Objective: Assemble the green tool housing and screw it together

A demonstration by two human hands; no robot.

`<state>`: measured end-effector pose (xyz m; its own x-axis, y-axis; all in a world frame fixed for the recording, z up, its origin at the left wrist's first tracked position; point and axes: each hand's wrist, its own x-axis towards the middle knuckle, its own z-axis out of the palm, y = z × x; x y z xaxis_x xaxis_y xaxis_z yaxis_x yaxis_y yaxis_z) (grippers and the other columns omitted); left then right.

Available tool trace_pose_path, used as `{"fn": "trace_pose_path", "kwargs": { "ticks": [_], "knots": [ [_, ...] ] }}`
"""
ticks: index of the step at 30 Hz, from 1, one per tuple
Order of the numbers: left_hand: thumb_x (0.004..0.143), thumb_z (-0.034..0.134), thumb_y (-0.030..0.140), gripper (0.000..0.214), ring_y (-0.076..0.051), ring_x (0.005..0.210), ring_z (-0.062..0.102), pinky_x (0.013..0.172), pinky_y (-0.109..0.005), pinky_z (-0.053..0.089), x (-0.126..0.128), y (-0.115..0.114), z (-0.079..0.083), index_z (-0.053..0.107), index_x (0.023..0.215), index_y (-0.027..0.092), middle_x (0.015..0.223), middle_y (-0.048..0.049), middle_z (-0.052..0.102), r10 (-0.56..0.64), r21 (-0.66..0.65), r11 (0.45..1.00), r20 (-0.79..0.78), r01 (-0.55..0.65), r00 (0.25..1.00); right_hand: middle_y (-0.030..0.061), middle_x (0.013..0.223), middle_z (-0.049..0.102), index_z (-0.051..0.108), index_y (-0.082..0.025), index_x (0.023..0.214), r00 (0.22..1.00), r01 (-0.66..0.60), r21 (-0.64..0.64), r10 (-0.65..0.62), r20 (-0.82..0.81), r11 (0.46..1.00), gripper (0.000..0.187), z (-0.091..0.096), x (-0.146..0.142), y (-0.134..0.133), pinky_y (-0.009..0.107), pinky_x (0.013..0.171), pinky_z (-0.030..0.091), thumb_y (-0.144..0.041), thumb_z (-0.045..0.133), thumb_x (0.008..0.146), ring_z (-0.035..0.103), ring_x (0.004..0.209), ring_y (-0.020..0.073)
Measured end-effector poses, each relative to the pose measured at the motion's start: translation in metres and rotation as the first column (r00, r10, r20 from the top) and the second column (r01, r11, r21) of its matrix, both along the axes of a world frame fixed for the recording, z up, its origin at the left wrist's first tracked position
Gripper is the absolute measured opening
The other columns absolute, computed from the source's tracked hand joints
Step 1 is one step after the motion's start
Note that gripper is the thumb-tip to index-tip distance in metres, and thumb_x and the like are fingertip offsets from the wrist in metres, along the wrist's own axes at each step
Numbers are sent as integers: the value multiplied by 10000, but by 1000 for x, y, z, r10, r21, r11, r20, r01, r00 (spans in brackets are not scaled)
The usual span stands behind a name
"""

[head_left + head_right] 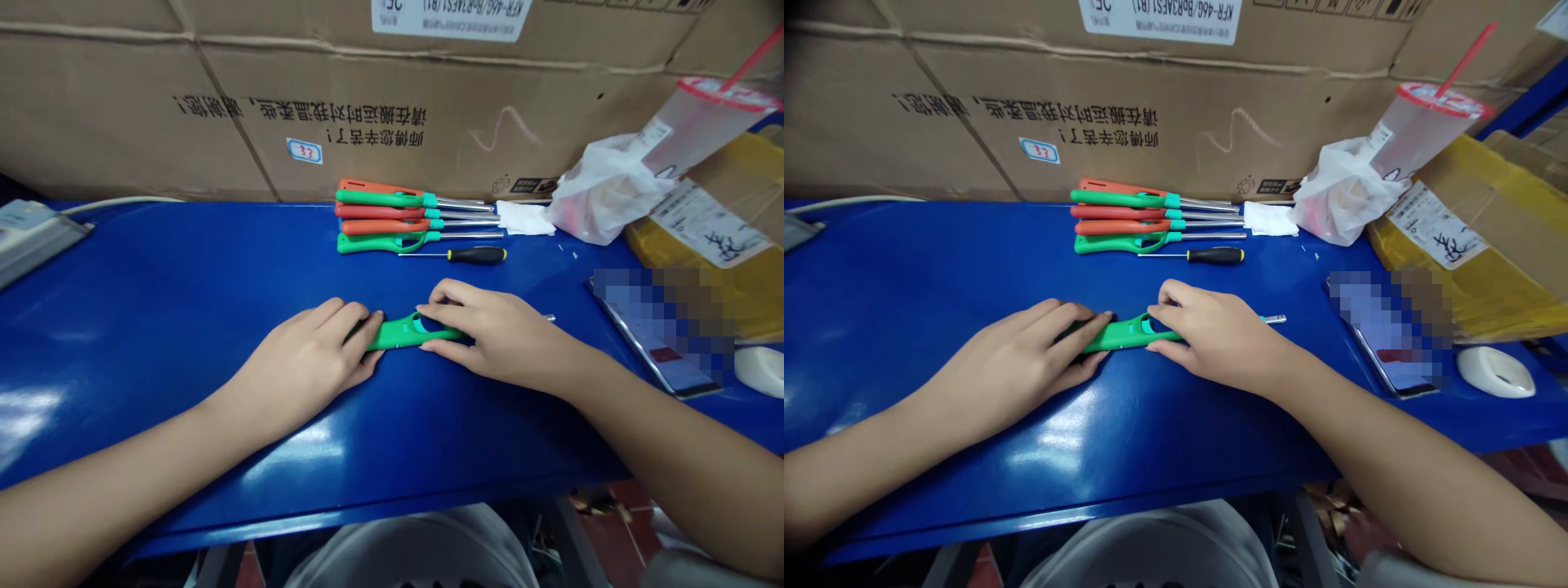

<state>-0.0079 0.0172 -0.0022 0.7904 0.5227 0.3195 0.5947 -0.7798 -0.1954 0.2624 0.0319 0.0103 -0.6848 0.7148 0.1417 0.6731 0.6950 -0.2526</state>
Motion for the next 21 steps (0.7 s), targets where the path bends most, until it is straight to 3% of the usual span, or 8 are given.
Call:
{"fn": "trace_pose_path", "kwargs": {
  "ticks": [4,9,13,17,21],
  "knots": [
    [1047,505,264,357,-307,904,655,739,-444,582,-2,4,1,622,1318,64,1051,-139,675,-43,-104,994,-17,41,999,87,1155,714,717,-135,1218,995,-96,99,92,40,990,299,3,3,3,348,729,544,-281,656,965,719,910,226],
    [1094,435,330,330,-225,857,661,745,-344,566,-2,5,5,632,1236,108,1004,-91,659,-26,-328,942,147,74,989,47,1050,778,719,-164,1131,983,-159,229,176,-55,960,226,5,4,3,339,816,539,-309,580,1030,725,964,214],
    [1096,425,291,300,-196,854,646,760,-301,549,-1,4,9,637,1221,120,985,-81,644,-23,-445,887,220,122,975,71,1055,727,702,-180,1087,977,-127,204,159,-145,971,203,5,1,-1,317,786,521,-321,565,1036,682,946,194],
    [1090,420,258,297,-199,833,624,737,-302,536,-1,3,8,640,1212,100,968,-92,641,-53,-451,878,239,159,969,73,944,660,682,-165,1012,986,-79,137,98,-136,987,169,2,-6,-5,309,681,491,-298,578,1015,634,837,193],
    [1081,429,230,283,-204,847,619,751,-307,528,-3,5,7,642,1202,87,970,-99,641,-68,-465,866,252,182,965,76,945,646,674,-152,992,985,-61,103,77,-153,993,154,-1,-9,-7,315,678,485,-274,581,1008,625,830,198]
  ]
}}
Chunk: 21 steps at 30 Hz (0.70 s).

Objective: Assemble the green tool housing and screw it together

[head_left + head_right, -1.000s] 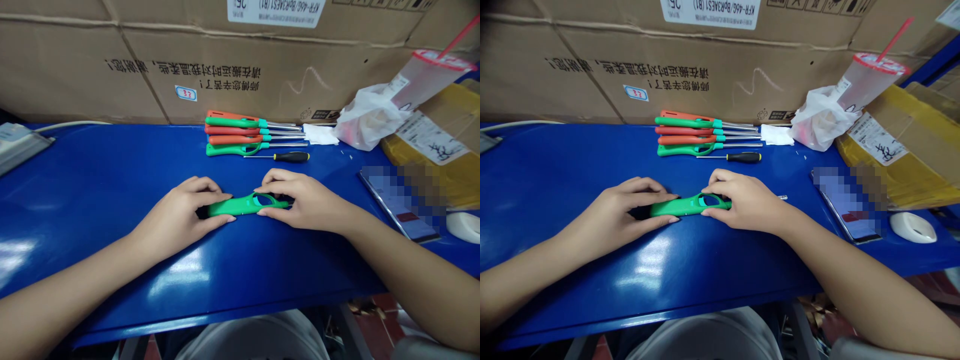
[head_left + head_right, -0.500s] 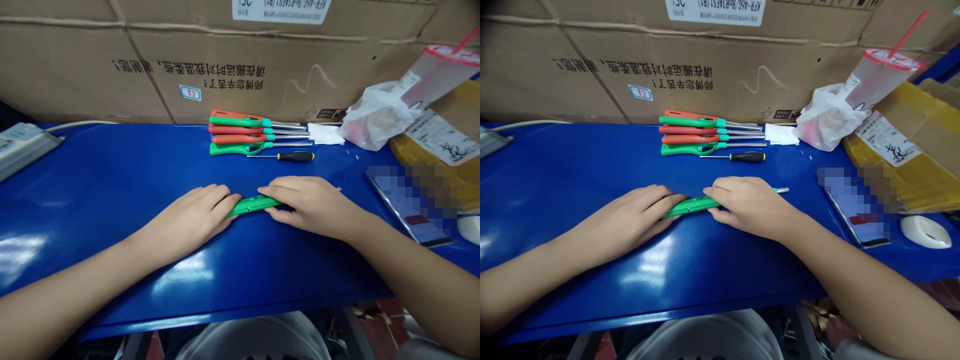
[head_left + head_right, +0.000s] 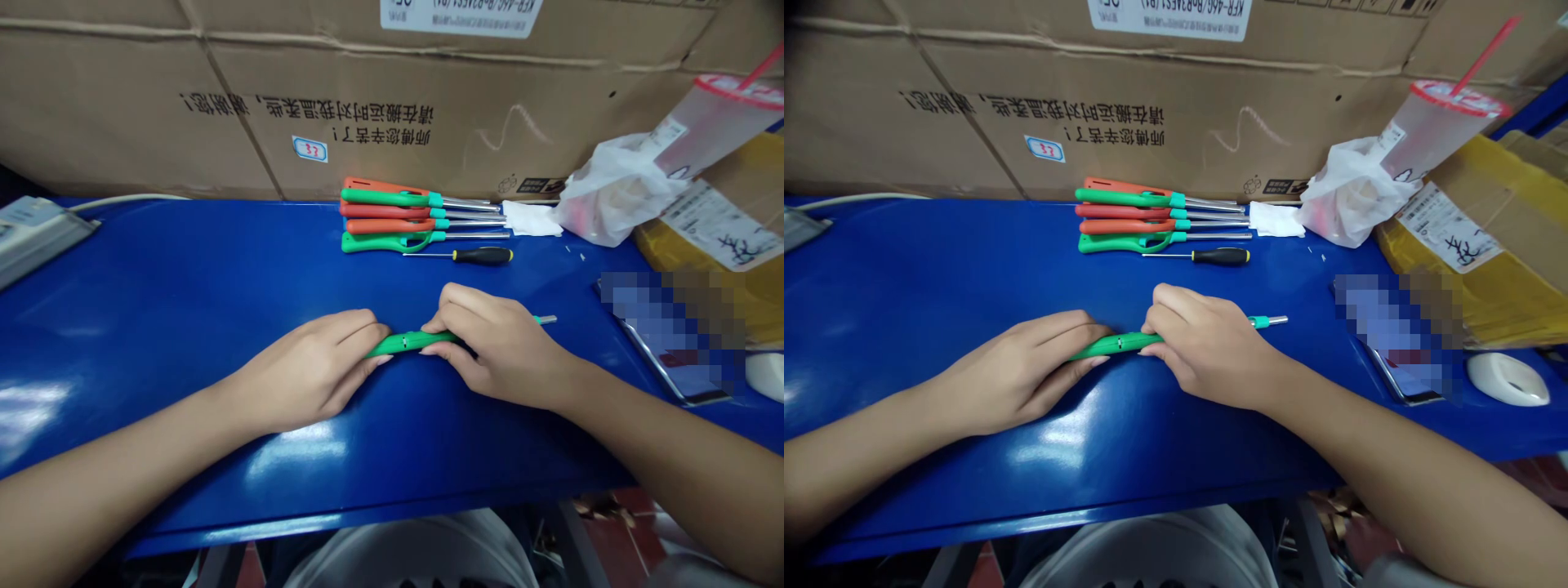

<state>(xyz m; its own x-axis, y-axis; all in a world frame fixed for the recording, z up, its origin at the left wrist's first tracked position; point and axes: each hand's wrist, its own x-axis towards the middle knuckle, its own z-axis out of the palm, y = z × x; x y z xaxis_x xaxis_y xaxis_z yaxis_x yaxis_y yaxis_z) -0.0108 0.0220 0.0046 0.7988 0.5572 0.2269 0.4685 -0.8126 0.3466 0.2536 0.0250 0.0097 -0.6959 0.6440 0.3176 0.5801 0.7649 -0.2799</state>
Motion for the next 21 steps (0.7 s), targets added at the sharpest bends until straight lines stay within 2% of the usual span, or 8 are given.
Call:
{"fn": "trace_pose_path", "kwargs": {
  "ticks": [4,6,13,17,21],
  "knots": [
    [1076,447,228,273,-202,848,613,761,-307,520,-4,6,2,643,1205,90,966,-93,633,3,-18,1000,8,-2,1000,66,1037,664,676,-176,1082,998,-28,-120,21,-57,992,151,3,9,8,317,797,506,-291,633,994,646,946,196],
    [1073,454,225,267,-201,844,612,761,-306,518,-8,9,4,639,1211,89,965,-93,635,11,7,1000,11,-11,1000,66,1042,675,676,-177,1086,998,-42,-133,37,-44,990,139,6,15,15,322,823,505,-265,647,983,649,956,197],
    [1058,473,203,265,-207,808,612,710,-312,513,-15,11,8,636,1226,79,944,-108,647,3,100,995,29,-6,1000,41,861,659,650,-179,952,994,-55,-67,48,-102,996,60,6,20,16,290,707,475,-229,630,981,618,792,172],
    [1050,528,239,242,-199,870,661,784,-299,540,-13,11,8,669,1205,119,1000,-99,693,39,26,999,91,-42,995,34,854,672,650,-177,924,993,-46,-109,34,-110,993,69,7,20,18,279,696,474,-235,657,959,623,778,163],
    [1004,650,310,205,-175,924,707,849,-259,552,-11,14,6,727,1136,174,1038,-58,755,166,-63,986,264,-155,950,22,838,681,652,-185,892,992,-39,-185,15,-126,982,92,10,26,27,267,681,474,-257,699,928,622,748,153]
  ]
}}
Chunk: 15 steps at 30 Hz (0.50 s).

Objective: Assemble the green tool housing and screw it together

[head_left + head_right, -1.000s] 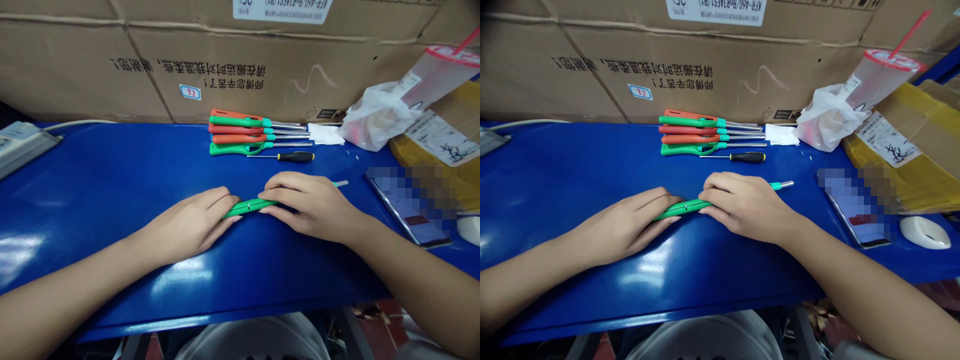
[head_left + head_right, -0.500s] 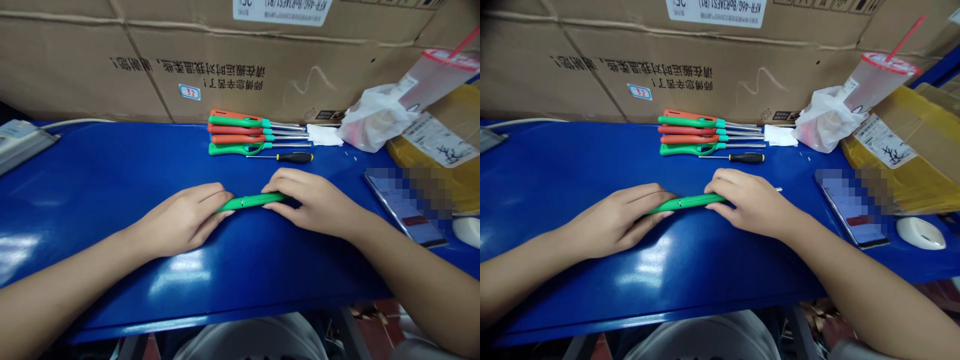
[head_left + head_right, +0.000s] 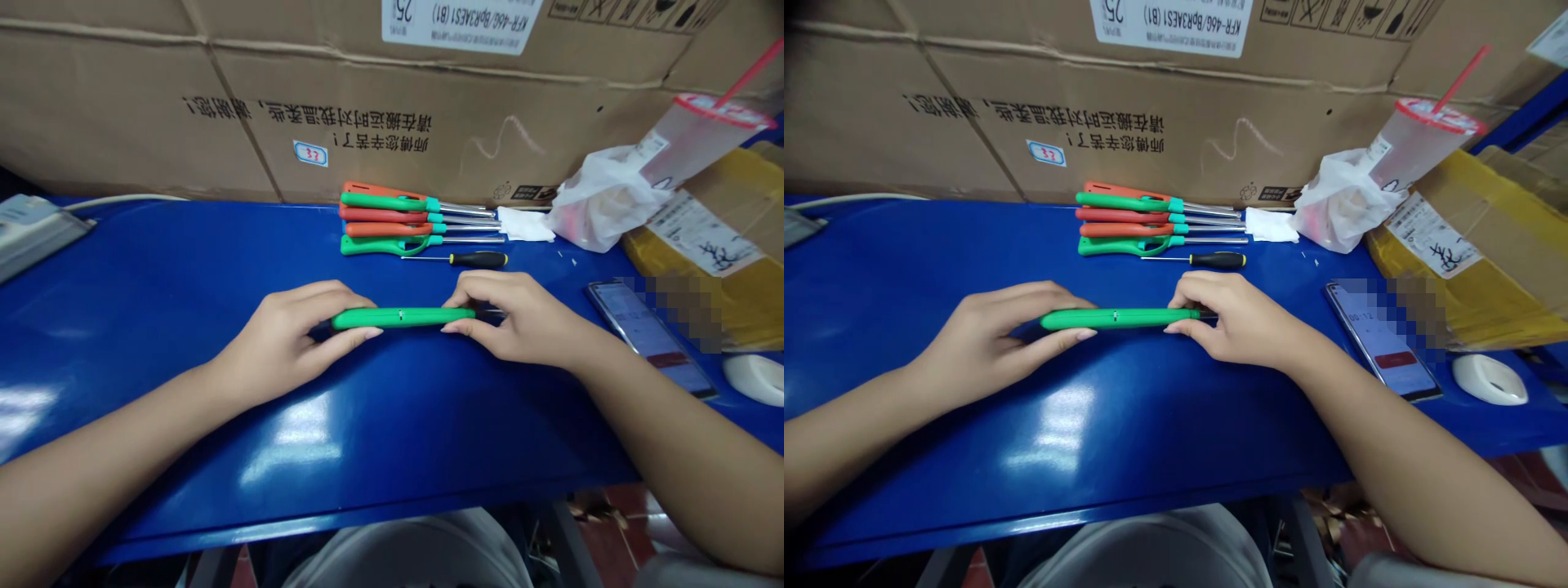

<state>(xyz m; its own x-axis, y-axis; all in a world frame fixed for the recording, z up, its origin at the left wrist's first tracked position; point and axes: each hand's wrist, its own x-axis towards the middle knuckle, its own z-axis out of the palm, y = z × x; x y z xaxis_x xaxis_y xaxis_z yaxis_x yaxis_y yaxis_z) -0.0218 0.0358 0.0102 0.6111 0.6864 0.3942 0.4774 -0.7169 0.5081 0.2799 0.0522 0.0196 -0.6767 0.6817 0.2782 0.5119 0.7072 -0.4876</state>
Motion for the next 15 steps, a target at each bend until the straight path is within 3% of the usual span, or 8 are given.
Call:
{"fn": "trace_pose_path", "kwargs": {
  "ticks": [6,9,10,12,14,15],
  "knots": [
    [977,669,278,204,-184,942,740,881,-261,574,0,-2,1,752,1128,169,1067,-69,788,-3,-4,1000,76,4,997,39,890,692,649,-186,928,999,8,43,-9,33,999,67,0,5,4,283,719,493,-247,672,944,641,810,171],
    [958,683,352,201,-173,742,727,691,-257,584,4,-6,4,768,965,170,846,-39,781,126,-228,969,149,-90,981,62,944,708,671,-176,999,998,18,91,-22,50,996,125,-2,1,0,310,773,519,-295,633,990,665,867,190],
    [950,688,384,233,-167,670,711,630,-255,576,7,-7,5,765,902,170,760,-28,763,184,-363,926,179,-109,967,75,980,717,678,-172,1036,998,19,112,-25,55,993,182,-3,-1,-2,323,800,531,-345,636,997,677,901,201],
    [933,696,423,282,-161,571,683,559,-259,573,13,-10,5,757,841,163,673,-28,743,303,-634,768,238,-88,923,106,1080,727,677,-169,1154,996,9,161,-22,81,987,341,-6,-7,-6,350,855,552,-459,660,975,694,989,231],
    [931,685,415,278,-160,535,680,553,-279,597,18,-12,4,767,921,149,719,-57,771,411,-805,593,286,-16,865,129,1173,721,638,-171,1300,992,-8,214,-20,128,977,444,-9,-14,-11,367,884,566,-474,650,977,694,1057,247],
    [946,662,407,287,-163,534,688,559,-289,611,20,-13,3,766,993,143,744,-68,781,443,-847,531,299,21,845,130,1195,718,618,-175,1347,988,-18,231,-17,151,973,419,-11,-16,-13,368,882,572,-425,608,1011,695,1061,242]
  ]
}}
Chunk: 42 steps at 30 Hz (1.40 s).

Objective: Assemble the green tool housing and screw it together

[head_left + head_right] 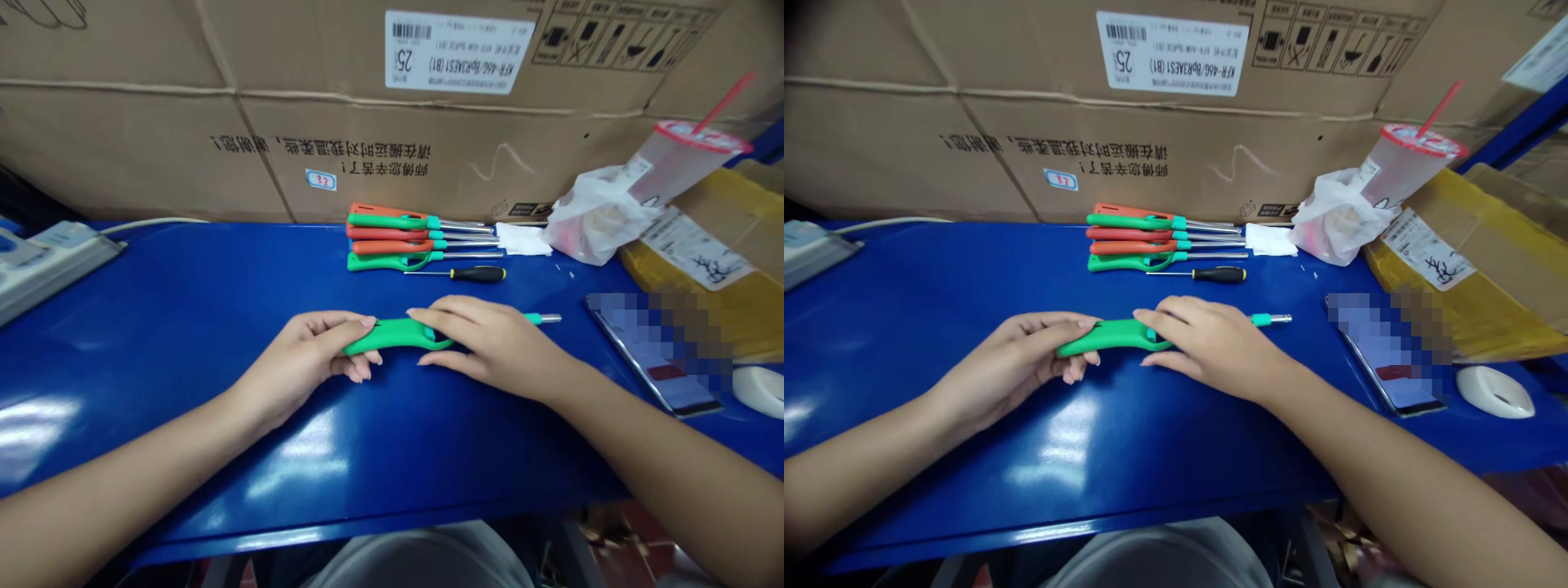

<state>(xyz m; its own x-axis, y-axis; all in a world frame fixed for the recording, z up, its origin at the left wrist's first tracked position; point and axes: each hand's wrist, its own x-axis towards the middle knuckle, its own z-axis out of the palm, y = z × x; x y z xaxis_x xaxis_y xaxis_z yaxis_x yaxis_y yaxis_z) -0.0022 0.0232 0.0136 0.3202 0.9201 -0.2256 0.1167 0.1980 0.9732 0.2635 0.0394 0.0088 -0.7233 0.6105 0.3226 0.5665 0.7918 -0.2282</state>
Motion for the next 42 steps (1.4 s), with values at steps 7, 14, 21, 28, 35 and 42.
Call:
{"fn": "trace_pose_path", "kwargs": {
  "ticks": [7,14,21,28,35,42],
  "knots": [
    [970,681,346,261,-201,938,761,853,-303,631,-6,1,-3,751,1159,181,1074,-80,786,-11,626,749,-311,214,950,97,1168,702,619,-203,1356,990,-32,-117,16,-139,993,327,-9,-2,1,326,896,579,-278,488,1065,690,1018,177],
    [959,687,201,195,-173,948,755,894,-248,596,-11,1,-7,732,1146,171,1050,-70,794,24,806,465,-425,366,905,104,1154,740,663,-169,1254,989,-65,-153,44,-139,986,315,-4,-9,-7,347,904,570,-338,467,1075,703,1042,206],
    [956,688,286,187,-200,936,778,875,-272,615,-9,2,-6,777,1095,198,1048,-65,819,21,755,555,-431,348,902,72,1142,769,716,-199,1193,988,-60,-235,25,-150,970,285,-3,-8,-3,336,915,551,-356,518,1060,711,1033,199],
    [914,746,351,208,-190,870,782,794,-236,608,-15,13,-4,813,1030,192,998,-51,829,62,738,616,-395,276,917,80,989,781,761,-166,1064,999,-31,-207,22,-46,978,196,3,17,15,320,804,538,-270,604,1010,717,868,204],
    [900,752,447,285,-188,844,764,747,-236,592,-18,19,-10,820,1043,210,997,-39,824,65,648,720,-421,249,905,117,1055,756,731,-148,1065,995,99,-229,-90,53,968,250,0,15,18,356,808,519,-301,536,1032,710,932,259],
    [889,746,485,317,-160,723,696,636,-230,539,-21,26,-15,824,1006,201,923,-42,799,98,631,754,-384,184,918,80,961,720,696,-153,1021,997,56,-230,-66,-39,972,213,-2,21,27,308,783,487,-313,554,1029,660,841,195]
  ]
}}
